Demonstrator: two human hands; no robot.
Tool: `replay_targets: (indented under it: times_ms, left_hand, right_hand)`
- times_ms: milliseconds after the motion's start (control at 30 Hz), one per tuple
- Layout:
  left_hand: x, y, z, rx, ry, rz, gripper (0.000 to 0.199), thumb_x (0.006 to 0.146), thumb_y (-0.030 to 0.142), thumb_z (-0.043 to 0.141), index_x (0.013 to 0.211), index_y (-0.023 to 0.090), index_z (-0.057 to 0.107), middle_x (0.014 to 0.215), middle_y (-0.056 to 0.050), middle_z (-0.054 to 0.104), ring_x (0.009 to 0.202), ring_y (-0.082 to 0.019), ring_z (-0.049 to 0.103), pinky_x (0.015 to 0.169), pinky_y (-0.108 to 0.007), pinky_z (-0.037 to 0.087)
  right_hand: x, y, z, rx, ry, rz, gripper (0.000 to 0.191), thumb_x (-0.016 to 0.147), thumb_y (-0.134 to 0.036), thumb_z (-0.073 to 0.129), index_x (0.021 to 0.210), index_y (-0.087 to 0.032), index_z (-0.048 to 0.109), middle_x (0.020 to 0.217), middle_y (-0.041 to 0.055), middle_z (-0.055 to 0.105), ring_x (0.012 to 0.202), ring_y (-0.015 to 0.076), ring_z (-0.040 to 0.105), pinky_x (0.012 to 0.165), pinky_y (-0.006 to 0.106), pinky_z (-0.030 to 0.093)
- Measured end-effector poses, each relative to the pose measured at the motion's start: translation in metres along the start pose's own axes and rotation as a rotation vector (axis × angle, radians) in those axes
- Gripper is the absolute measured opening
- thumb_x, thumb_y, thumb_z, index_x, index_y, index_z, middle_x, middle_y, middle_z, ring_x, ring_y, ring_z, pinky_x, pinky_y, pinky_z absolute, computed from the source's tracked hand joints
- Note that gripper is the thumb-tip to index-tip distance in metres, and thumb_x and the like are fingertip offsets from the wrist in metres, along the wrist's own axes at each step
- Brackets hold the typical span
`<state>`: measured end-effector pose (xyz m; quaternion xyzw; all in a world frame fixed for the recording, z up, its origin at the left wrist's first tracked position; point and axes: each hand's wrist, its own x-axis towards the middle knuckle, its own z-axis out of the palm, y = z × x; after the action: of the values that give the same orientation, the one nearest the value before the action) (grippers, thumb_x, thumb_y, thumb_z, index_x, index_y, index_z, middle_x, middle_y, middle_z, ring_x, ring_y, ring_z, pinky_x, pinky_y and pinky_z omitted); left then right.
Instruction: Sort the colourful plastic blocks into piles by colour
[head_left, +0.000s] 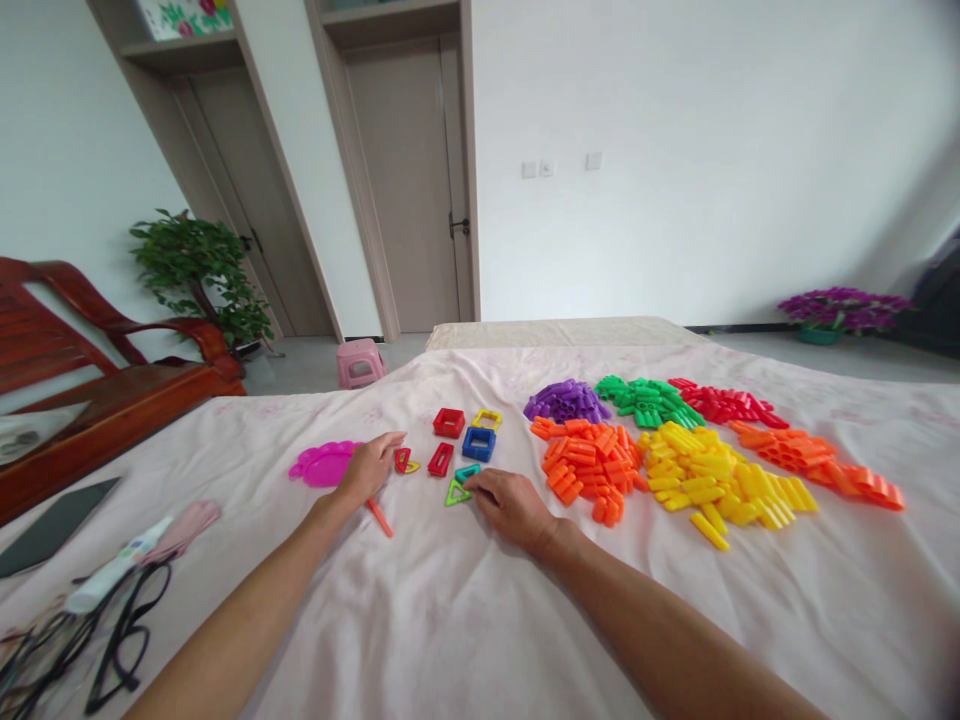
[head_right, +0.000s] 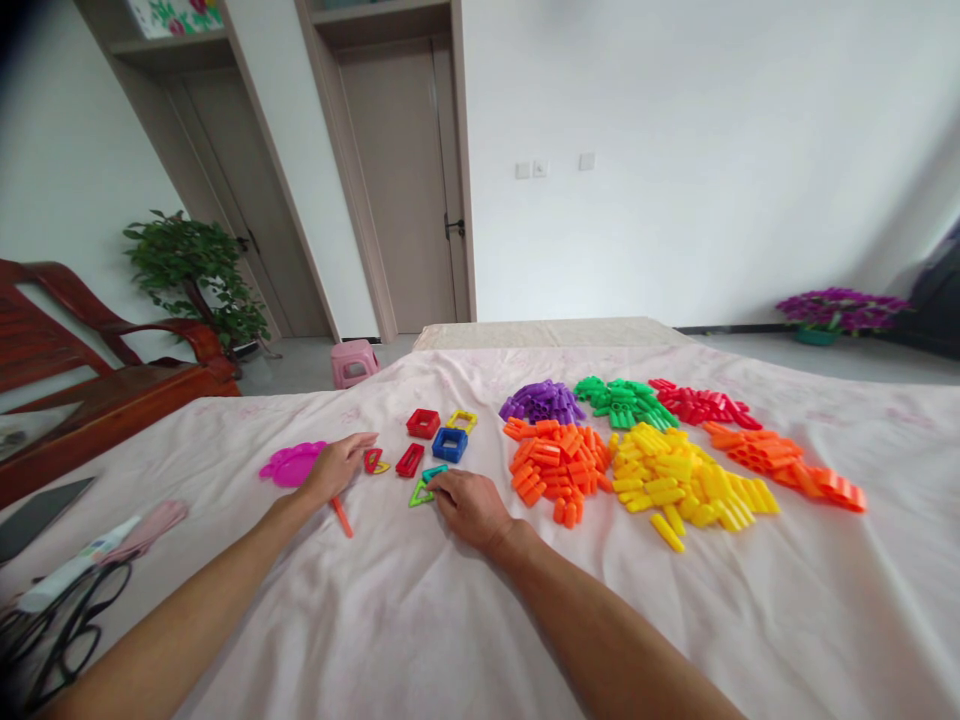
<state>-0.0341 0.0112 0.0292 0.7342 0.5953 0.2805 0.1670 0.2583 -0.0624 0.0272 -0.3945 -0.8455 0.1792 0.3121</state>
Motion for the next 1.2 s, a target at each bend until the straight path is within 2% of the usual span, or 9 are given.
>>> replay_targets:
  times_ms: [100,200,300,500,633,767,867,1033,1200]
  left_hand:
    - [-0.007,0.005,0.003,0.035,0.033,-0.08,0.045,0.096,0.034,0.041,0.131,0.018,0.063,0.12,-0.009,0.073,0.114,-0.022,0.067,0.099,-0.032,0.049]
    - [-0.014,0.013,0.004,0.09,-0.006,-0.1,0.052,0.087,0.043,0.059,0.132,0.018,0.062,0.124,-0.011,0.071,0.113,-0.026,0.066,0.095,-0.035,0.049]
    - [-0.017,0.019,0.004,0.181,-0.05,-0.068,0.05,0.084,0.037,0.066,0.131,0.019,0.062,0.123,-0.01,0.071,0.11,-0.025,0.065,0.093,-0.034,0.048]
    - [-0.015,0.017,0.001,0.196,-0.038,-0.087,0.046,0.079,0.025,0.068,0.125,0.021,0.064,0.123,-0.009,0.07,0.109,-0.025,0.064,0.093,-0.033,0.047]
    - [-0.018,0.013,-0.002,0.151,-0.061,-0.123,0.041,0.074,0.024,0.07,0.114,0.02,0.067,0.104,-0.006,0.074,0.093,-0.023,0.068,0.08,-0.03,0.05]
    - [-0.025,0.015,-0.003,0.089,-0.092,-0.12,0.018,0.075,0.025,0.066,0.092,0.018,0.069,0.084,-0.003,0.072,0.079,-0.02,0.066,0.073,-0.029,0.049]
    - [-0.03,0.021,-0.003,0.037,-0.091,-0.116,0.016,0.078,0.028,0.063,0.088,0.018,0.067,0.081,-0.003,0.07,0.078,-0.02,0.064,0.072,-0.029,0.048]
    - [-0.044,0.047,0.002,-0.341,-0.182,-0.15,0.034,0.086,0.043,0.057,0.106,0.017,0.066,0.091,-0.005,0.069,0.079,-0.016,0.062,0.066,-0.026,0.047]
    - [-0.067,0.084,0.015,-0.763,-0.309,-0.216,0.054,0.086,0.066,0.053,0.104,0.016,0.065,0.082,-0.003,0.06,0.069,-0.012,0.055,0.061,-0.024,0.042]
  right_hand:
    - [0.0,0.001,0.001,0.002,-0.002,-0.005,0.028,0.093,-0.017,0.051,0.11,-0.024,0.072,0.111,0.004,0.075,0.102,0.0187,0.07,0.092,0.028,0.052]
    - [0.0,0.001,0.001,0.001,-0.003,-0.003,0.027,0.093,-0.017,0.051,0.109,-0.024,0.072,0.11,0.0039,0.075,0.102,0.0188,0.07,0.092,0.028,0.052]
    - [0.0,-0.001,0.0,-0.004,-0.005,0.001,0.027,0.093,-0.016,0.051,0.109,-0.023,0.072,0.11,0.004,0.075,0.102,0.0191,0.07,0.091,0.029,0.052]
    - [0.0,-0.003,-0.002,-0.017,-0.006,0.007,0.028,0.092,-0.015,0.051,0.109,-0.023,0.072,0.111,0.004,0.075,0.102,0.0192,0.07,0.091,0.029,0.052]
    - [0.0,-0.004,-0.003,-0.019,0.0,0.005,0.027,0.092,-0.015,0.052,0.108,-0.023,0.073,0.111,0.0045,0.075,0.1,0.019,0.07,0.09,0.029,0.053]
    - [0.0,-0.003,-0.001,-0.022,0.007,0.003,0.028,0.092,-0.015,0.052,0.108,-0.023,0.073,0.11,0.0042,0.075,0.1,0.0188,0.07,0.09,0.028,0.052]
    - [0.0,-0.002,0.0,-0.02,0.008,0.0,0.029,0.091,-0.014,0.052,0.109,-0.023,0.073,0.111,0.004,0.075,0.102,0.0191,0.07,0.092,0.029,0.052]
    - [-0.002,-0.003,-0.001,0.019,0.046,0.021,0.027,0.093,-0.017,0.051,0.11,-0.023,0.072,0.11,0.0051,0.074,0.101,0.0196,0.069,0.09,0.03,0.051]
    - [-0.001,-0.012,0.003,0.28,0.171,0.095,0.035,0.09,-0.029,0.062,0.123,-0.021,0.065,0.091,0.0031,0.071,0.076,0.0155,0.063,0.072,0.027,0.05]
